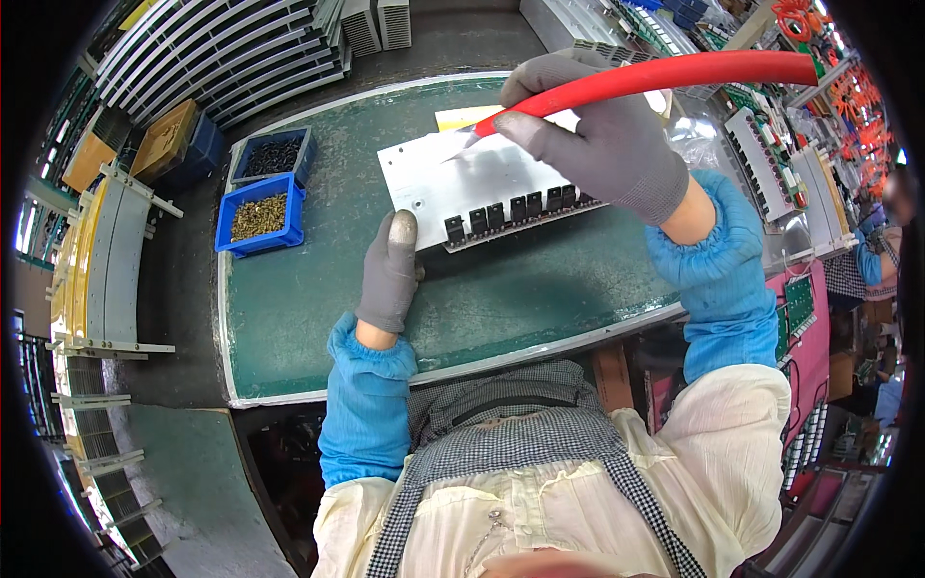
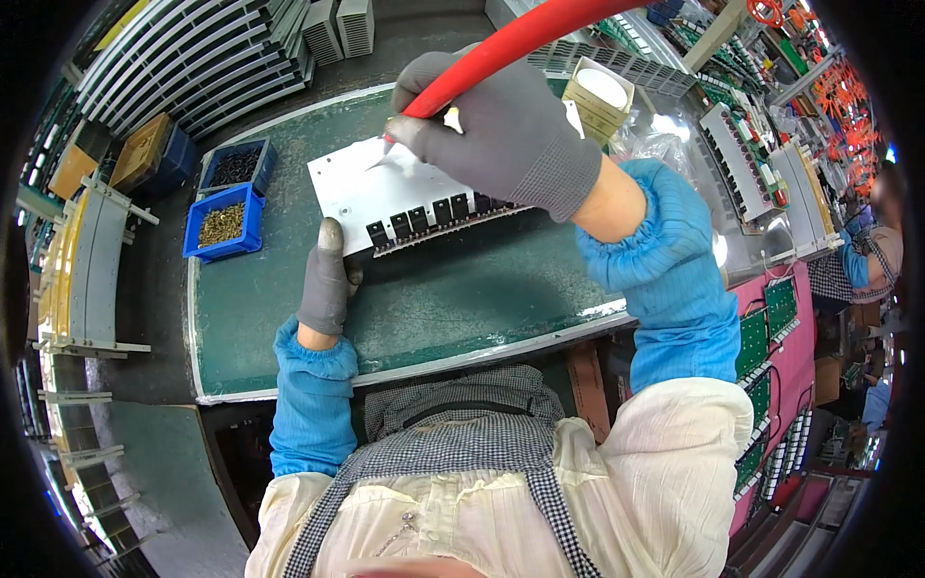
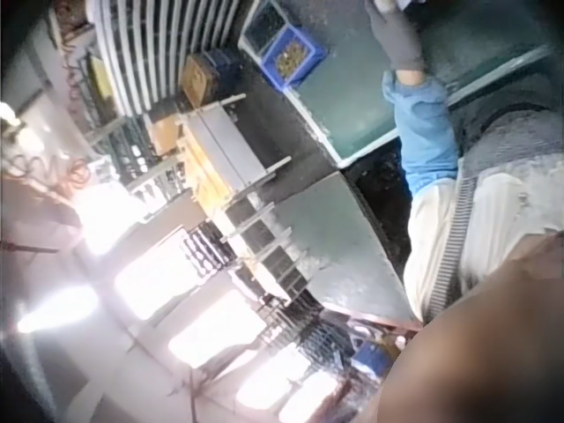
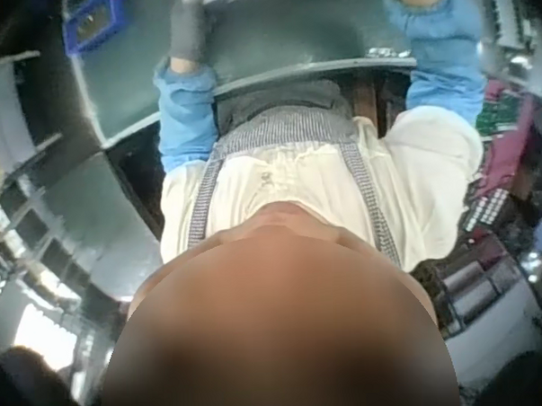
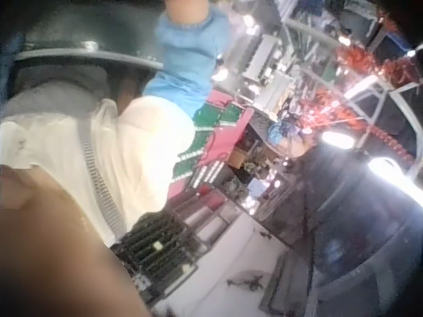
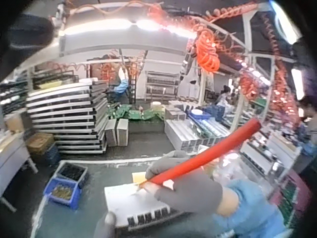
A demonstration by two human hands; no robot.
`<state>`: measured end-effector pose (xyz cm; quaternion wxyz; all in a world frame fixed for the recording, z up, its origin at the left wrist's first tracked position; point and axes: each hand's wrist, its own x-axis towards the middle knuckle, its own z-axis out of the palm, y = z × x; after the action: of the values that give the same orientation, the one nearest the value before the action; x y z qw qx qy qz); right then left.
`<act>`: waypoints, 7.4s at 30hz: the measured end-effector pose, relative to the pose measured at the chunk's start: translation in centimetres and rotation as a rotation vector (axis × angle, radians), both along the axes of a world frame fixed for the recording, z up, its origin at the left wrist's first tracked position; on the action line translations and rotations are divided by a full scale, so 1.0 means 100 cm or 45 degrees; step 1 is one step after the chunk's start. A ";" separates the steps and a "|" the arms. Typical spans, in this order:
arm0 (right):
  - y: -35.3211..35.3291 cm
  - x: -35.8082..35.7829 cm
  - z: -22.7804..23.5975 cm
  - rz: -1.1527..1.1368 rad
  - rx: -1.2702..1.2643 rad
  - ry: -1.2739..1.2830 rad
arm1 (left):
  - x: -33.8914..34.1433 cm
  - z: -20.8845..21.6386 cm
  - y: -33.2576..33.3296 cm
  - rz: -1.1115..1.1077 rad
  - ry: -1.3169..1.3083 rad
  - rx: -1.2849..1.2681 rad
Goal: Assembling electronic components including circuit boards, heatsinks, and transformers for a power inverter.
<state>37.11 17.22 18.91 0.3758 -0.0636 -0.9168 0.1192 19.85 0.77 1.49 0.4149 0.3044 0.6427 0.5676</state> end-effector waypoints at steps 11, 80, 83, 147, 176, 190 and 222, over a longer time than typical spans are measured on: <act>0.035 0.070 0.001 -0.299 -0.295 -0.195 | 0.010 0.000 0.003 0.143 0.039 -0.001; 0.165 0.190 -0.032 -0.535 0.262 0.217 | 0.014 0.001 0.002 0.144 -0.028 -0.044; 0.130 0.178 -0.016 -0.401 -0.457 0.505 | 0.009 -0.003 0.001 0.127 -0.058 -0.052; 0.085 0.155 -0.008 -0.354 -0.269 -0.015 | 0.012 0.000 0.001 0.106 0.027 0.046; 0.244 0.190 -0.105 -0.767 0.582 -0.502 | -0.015 0.000 -0.023 -0.863 0.917 0.154; 0.095 0.158 0.018 -0.196 -0.735 0.511 | -0.035 -0.022 0.004 -0.757 1.371 0.120; -0.005 0.043 0.016 0.112 -1.204 -0.408 | -0.014 -0.061 -0.026 -0.488 1.626 0.470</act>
<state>41.40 16.67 20.53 0.1548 -0.2056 -0.8105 0.5262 18.44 -1.86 -4.65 -0.0102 0.7528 0.5889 0.2939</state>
